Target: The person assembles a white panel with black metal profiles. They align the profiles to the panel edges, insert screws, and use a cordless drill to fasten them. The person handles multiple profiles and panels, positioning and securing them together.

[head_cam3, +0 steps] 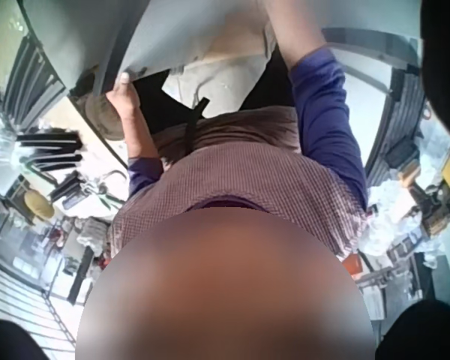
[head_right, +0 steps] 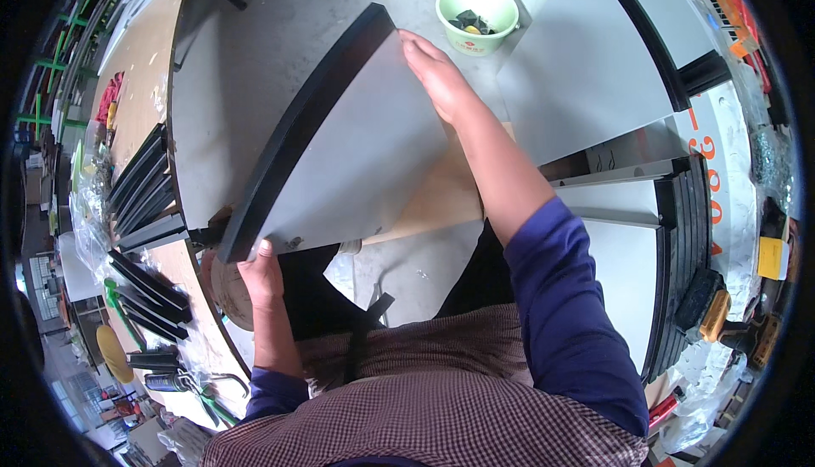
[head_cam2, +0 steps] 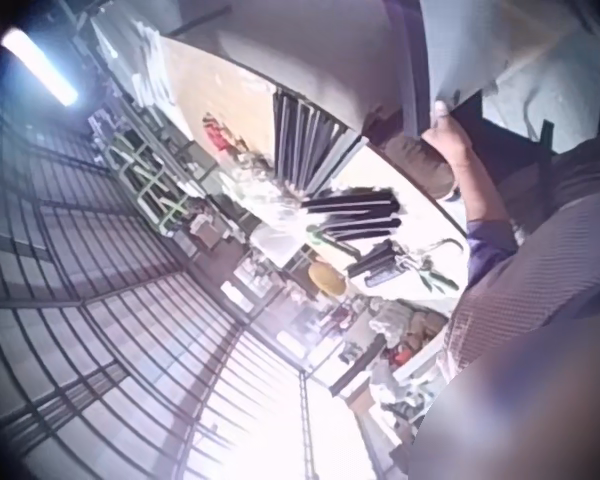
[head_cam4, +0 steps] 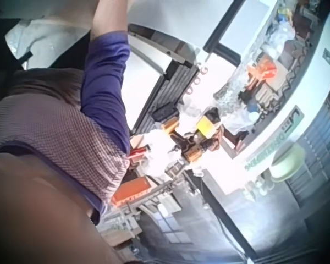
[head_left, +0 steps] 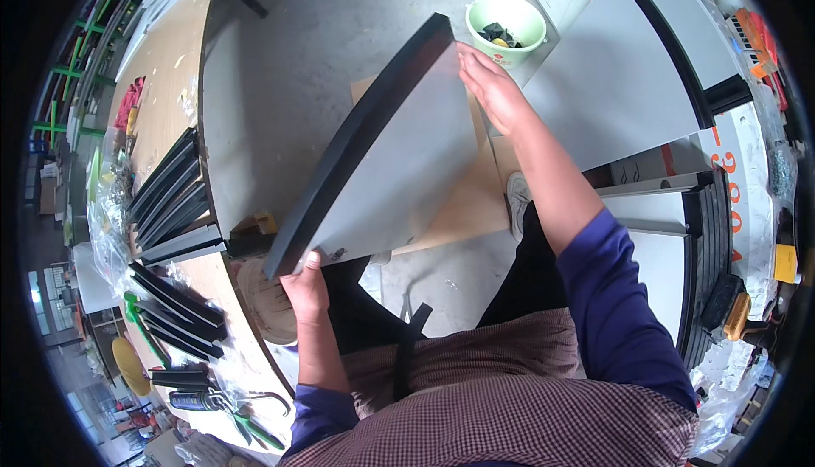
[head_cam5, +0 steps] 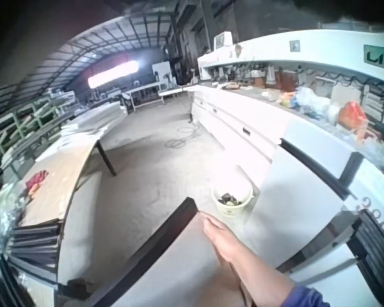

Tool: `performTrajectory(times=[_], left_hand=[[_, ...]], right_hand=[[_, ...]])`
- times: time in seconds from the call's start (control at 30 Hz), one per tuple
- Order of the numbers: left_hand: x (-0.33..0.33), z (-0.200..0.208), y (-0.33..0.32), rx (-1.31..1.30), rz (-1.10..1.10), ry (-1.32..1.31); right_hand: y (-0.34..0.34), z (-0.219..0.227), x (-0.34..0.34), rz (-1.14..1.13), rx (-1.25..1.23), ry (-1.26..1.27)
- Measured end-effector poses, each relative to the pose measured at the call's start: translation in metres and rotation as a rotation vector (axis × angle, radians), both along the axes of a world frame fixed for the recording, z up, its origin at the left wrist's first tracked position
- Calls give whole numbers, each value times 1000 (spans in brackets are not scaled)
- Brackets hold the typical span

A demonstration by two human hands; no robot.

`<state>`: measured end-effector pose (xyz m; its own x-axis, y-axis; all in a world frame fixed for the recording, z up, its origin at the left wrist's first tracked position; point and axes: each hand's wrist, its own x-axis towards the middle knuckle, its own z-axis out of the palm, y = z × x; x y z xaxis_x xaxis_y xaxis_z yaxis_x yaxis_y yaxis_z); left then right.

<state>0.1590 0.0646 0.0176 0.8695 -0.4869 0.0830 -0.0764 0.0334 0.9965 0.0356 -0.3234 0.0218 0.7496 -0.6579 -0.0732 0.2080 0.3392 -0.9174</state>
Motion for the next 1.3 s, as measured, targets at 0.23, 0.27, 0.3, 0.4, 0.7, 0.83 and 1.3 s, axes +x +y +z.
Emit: performTrajectory(times=[0.23, 0.27, 0.3, 0.4, 0.7, 0.83, 1.3], left_hand=[[47, -23, -29, -65, -30, 83], [48, -25, -34, -46, -11, 100], [49, -24, -38, -47, -11, 45], [43, -19, -52, -28, 61, -60], [25, -4, -54, -227, 316, 110], [25, -2, -55, -236, 353, 69], [16, -8, -42, -361, 351, 284]], right_hand=[[16, -16, -50, -212, -91, 98], [18, -19, -55, -229, -78, 93], [20, -22, -58, -252, -66, 76], [20, -24, -68, -288, -35, 16], [17, -24, -81, -307, -70, -72], [20, -26, -81, -320, -81, -79], [26, -27, -81, -401, -107, 44]])
